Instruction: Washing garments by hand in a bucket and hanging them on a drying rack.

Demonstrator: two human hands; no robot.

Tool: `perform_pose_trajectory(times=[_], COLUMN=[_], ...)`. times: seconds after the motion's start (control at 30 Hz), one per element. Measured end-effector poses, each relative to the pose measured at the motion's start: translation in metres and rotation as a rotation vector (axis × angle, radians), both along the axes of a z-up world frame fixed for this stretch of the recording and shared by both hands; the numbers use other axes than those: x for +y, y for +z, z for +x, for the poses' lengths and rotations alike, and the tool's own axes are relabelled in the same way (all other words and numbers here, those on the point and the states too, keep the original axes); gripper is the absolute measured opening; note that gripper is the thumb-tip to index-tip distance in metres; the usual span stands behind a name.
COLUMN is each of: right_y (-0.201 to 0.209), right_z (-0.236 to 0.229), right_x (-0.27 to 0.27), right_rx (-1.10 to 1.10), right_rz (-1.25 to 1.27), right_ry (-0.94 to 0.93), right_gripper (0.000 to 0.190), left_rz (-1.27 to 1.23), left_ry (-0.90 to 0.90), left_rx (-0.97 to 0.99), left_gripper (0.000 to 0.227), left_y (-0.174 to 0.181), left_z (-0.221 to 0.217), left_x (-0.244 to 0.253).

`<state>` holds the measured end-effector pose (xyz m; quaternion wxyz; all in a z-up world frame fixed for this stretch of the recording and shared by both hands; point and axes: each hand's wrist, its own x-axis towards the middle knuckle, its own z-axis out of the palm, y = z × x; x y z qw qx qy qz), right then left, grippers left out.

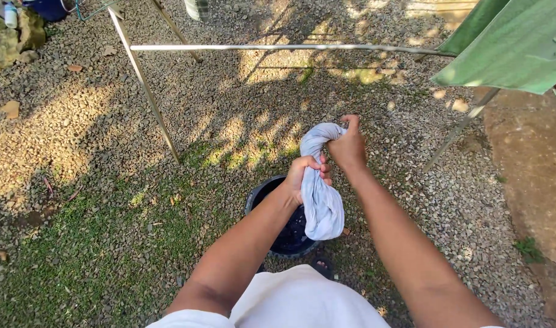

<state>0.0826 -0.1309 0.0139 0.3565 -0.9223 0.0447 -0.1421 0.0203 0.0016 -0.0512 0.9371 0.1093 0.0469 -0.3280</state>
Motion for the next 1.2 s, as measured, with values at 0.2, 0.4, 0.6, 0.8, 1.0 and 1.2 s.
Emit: perform_pose_trajectory(times=[0.2,0.4,0.6,0.8,1.0,1.2], right_y=[-0.067,-0.003,0.026,0.052,0.082,0.105], right_z=[0.037,0.025,0.018,0.009,0.005,0.062], right_x=[-0.032,-0.067,-0.086,-0.062,-0.050,-0.164], right_rx=[0.043,0.618,1.036,0.852,0.891,0.325], right_rz=[0.007,0.813,1.360,0.846,1.155,0.522], right_ry=[0.167,0.531,0.582,0.567,0.545,0.204], right_gripper=[0.045,0.042,0.043,0.043,0.044,0.016], left_rz=[-0.203,0.645,2.083,1.890,1.411,1.118], left_ry=[-0.085,0.048,0.346,0.293,0.312,0.968], left_rx=[0.027,0.041,-1.087,-1.409,-1.211,-0.238], left_gripper=[0.013,0.023,0.072,0.083,0.078,0.061], left_y=[-0.011,0.022,0.046,0.069,0.069,0.024], left_z=[0.006,0.014,-0.005,-0.007,0.007,0.050], left_x=[-0.001,0.040,0.079,0.071,0.051,0.153])
